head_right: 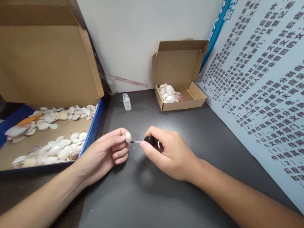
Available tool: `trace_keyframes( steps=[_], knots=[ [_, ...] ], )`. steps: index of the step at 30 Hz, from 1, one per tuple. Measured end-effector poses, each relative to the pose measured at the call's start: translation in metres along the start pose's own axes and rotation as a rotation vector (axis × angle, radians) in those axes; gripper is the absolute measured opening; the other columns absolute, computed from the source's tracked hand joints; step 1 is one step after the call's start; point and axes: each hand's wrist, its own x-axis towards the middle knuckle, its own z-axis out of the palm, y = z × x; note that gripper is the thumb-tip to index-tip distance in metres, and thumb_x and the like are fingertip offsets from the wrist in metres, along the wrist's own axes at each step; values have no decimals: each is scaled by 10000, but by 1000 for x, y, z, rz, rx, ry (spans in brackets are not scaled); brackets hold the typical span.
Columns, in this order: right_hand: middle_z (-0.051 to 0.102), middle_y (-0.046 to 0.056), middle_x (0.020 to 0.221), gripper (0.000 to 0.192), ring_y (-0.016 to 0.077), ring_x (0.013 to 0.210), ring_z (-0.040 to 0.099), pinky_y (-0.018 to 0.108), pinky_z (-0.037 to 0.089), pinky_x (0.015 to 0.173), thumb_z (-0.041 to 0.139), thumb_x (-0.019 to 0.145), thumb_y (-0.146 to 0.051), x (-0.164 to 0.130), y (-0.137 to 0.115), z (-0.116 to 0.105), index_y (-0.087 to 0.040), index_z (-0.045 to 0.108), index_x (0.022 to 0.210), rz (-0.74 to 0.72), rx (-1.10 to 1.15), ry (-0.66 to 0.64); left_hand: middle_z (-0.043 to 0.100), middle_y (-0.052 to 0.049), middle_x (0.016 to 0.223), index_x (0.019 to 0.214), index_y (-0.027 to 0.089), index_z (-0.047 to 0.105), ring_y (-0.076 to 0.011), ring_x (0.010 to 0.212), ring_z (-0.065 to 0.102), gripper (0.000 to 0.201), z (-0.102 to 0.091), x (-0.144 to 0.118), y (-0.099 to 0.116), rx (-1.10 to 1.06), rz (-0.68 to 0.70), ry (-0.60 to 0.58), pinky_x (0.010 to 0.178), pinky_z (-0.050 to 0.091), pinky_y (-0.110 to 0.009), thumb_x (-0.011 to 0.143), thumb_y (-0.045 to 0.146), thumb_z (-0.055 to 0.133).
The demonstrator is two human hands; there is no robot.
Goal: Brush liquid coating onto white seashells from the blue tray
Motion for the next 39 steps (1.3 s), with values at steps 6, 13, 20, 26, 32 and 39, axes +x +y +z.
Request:
trace_keyframes(
  steps=[6,13,20,26,32,39],
  knots=[
    [524,-18,683,151,136,610,471,255,385,575,513,934,-302,1,-1,0,-210,504,814,-51,27,6,323,82,569,825,167,563,-60,477,298,93,0,1,-1,-7,1,-3,462,300,-169,866,216,630],
    [498,-25,669,178,129,602,451,253,370,573,510,933,-292,0,-1,1,-205,491,778,-46,27,1,329,81,573,825,161,558,-56,480,291,82,0,1,-1,0,-1,-5,461,293,-166,883,200,601],
    [499,-25,646,192,132,586,455,257,366,559,523,924,-297,1,0,1,-208,490,757,-7,-8,11,339,78,573,816,165,564,-59,476,299,88,1,0,0,4,-3,3,460,298,-169,861,211,625],
    [527,-19,659,171,135,595,474,255,390,564,516,921,-295,1,-1,1,-211,499,773,-67,29,32,334,78,571,813,167,561,-60,478,298,92,0,0,0,1,-4,0,462,293,-171,863,213,622],
    [499,-30,627,194,126,567,454,251,369,545,520,914,-282,3,1,0,-210,483,737,-4,4,71,312,74,581,806,165,545,-65,491,280,85,1,1,0,14,-7,2,467,286,-179,880,190,578],
    [525,-22,667,164,131,600,471,255,380,573,517,927,-292,1,0,0,-206,509,788,-63,48,4,277,65,569,744,169,505,-84,497,256,101,2,1,3,2,-39,3,467,268,-196,843,152,506]
  ],
)
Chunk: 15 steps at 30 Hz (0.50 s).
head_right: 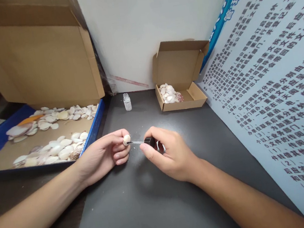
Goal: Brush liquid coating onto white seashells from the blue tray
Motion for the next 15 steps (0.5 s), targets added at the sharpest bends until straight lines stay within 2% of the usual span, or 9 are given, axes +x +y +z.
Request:
trace_keyframes(
  steps=[4,10,15],
  knots=[
    [501,-26,653,184,128,591,457,258,361,572,524,923,-283,1,2,2,-202,501,759,65,-64,11,290,58,568,714,167,491,-87,494,259,115,1,-1,1,-7,-9,-6,469,270,-203,825,140,501],
    [503,-31,666,152,119,595,460,243,371,578,513,919,-262,-1,0,0,-199,500,782,-41,37,60,293,57,563,712,158,505,-87,486,272,111,0,-2,1,-18,-19,-4,472,275,-205,815,120,491],
    [497,-31,666,165,122,597,452,250,360,575,523,924,-275,-1,2,1,-199,498,779,18,-20,4,313,50,575,718,158,507,-91,488,300,110,0,-2,2,-25,-10,-12,475,289,-208,816,115,480]
  ],
)
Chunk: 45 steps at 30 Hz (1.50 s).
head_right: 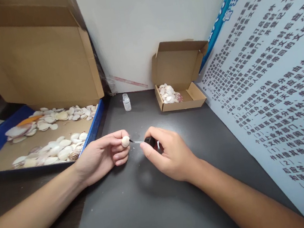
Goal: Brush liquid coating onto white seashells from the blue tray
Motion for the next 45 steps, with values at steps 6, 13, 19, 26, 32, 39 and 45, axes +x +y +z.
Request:
trace_keyframes(
  steps=[6,13,19,26,32,39,45],
  knots=[
    [499,-34,670,160,121,599,458,244,363,576,500,942,-282,0,0,-1,-202,500,802,-33,65,36,285,60,571,717,160,497,-86,487,292,98,-1,-1,-2,37,-6,-12,484,273,-210,812,137,490],
    [474,-39,643,178,116,574,437,247,345,559,507,928,-275,0,1,-1,-200,484,768,22,2,45,275,60,584,688,167,459,-82,489,279,121,1,-1,-2,93,4,-13,487,257,-215,805,140,473],
    [493,-38,664,158,113,588,454,239,360,569,503,932,-274,0,0,-1,-199,495,793,-43,51,29,276,61,580,700,173,466,-85,493,278,108,1,0,-4,125,3,-15,487,251,-221,801,141,486],
    [462,-46,631,173,108,557,429,241,345,550,486,925,-245,1,-1,-2,-203,470,758,-53,65,86,293,58,593,702,176,462,-85,506,273,96,0,1,-5,165,0,-24,491,249,-222,786,139,491],
    [475,-42,637,162,112,570,442,242,348,556,508,916,-247,0,-1,-2,-202,480,762,-36,15,32,314,59,592,722,179,465,-87,508,283,75,0,0,-4,177,-2,-29,491,262,-221,778,143,498],
    [485,-40,633,161,119,564,444,246,352,548,501,921,-267,-1,-3,-3,-208,482,773,-60,45,26,304,63,586,722,181,459,-89,512,281,81,1,0,-5,196,-2,-23,492,259,-218,777,145,506],
    [473,-40,609,175,120,546,432,247,345,532,495,914,-257,0,-3,-4,-212,464,747,-26,24,63,315,60,586,720,182,457,-90,512,281,86,0,0,-5,211,1,-38,490,266,-218,793,152,493]
  ],
)
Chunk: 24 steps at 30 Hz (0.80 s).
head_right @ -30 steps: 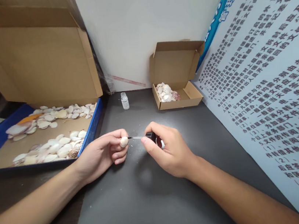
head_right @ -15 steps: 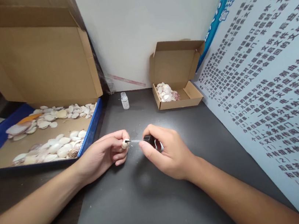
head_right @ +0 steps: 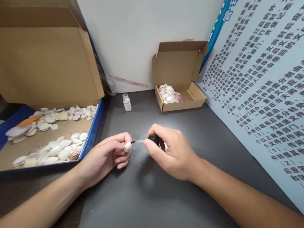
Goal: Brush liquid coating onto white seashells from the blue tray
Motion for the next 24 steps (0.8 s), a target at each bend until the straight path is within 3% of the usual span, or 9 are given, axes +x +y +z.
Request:
trace_keyframes(
  steps=[5,10,16,20,24],
  knots=[
    [490,-37,627,171,118,562,444,245,359,545,509,913,-265,0,-1,0,-207,478,755,-22,11,-42,308,62,583,720,182,454,-90,514,280,88,1,0,0,18,-10,11,489,266,-214,789,146,496],
    [462,-47,604,172,109,540,428,239,347,532,502,905,-242,0,-1,0,-207,468,740,-28,12,31,318,59,583,710,181,453,-88,511,271,97,1,0,0,19,-4,3,485,260,-210,793,147,489],
    [482,-41,616,168,115,548,440,243,352,532,515,909,-255,0,-1,1,-209,476,752,-18,10,-21,320,59,578,705,184,452,-91,507,279,98,3,-1,1,22,-2,18,481,268,-205,780,153,506],
    [459,-46,601,176,112,535,427,242,345,526,500,910,-247,0,-1,0,-211,468,741,-17,18,23,320,59,571,702,182,462,-89,501,275,95,3,-1,1,23,0,13,477,266,-203,785,156,501],
    [477,-41,612,174,119,548,437,247,353,534,506,913,-265,-1,-1,0,-212,475,750,-22,19,-33,324,59,572,707,183,466,-88,500,276,87,4,-1,2,15,1,21,474,274,-199,773,156,515]
  ],
)
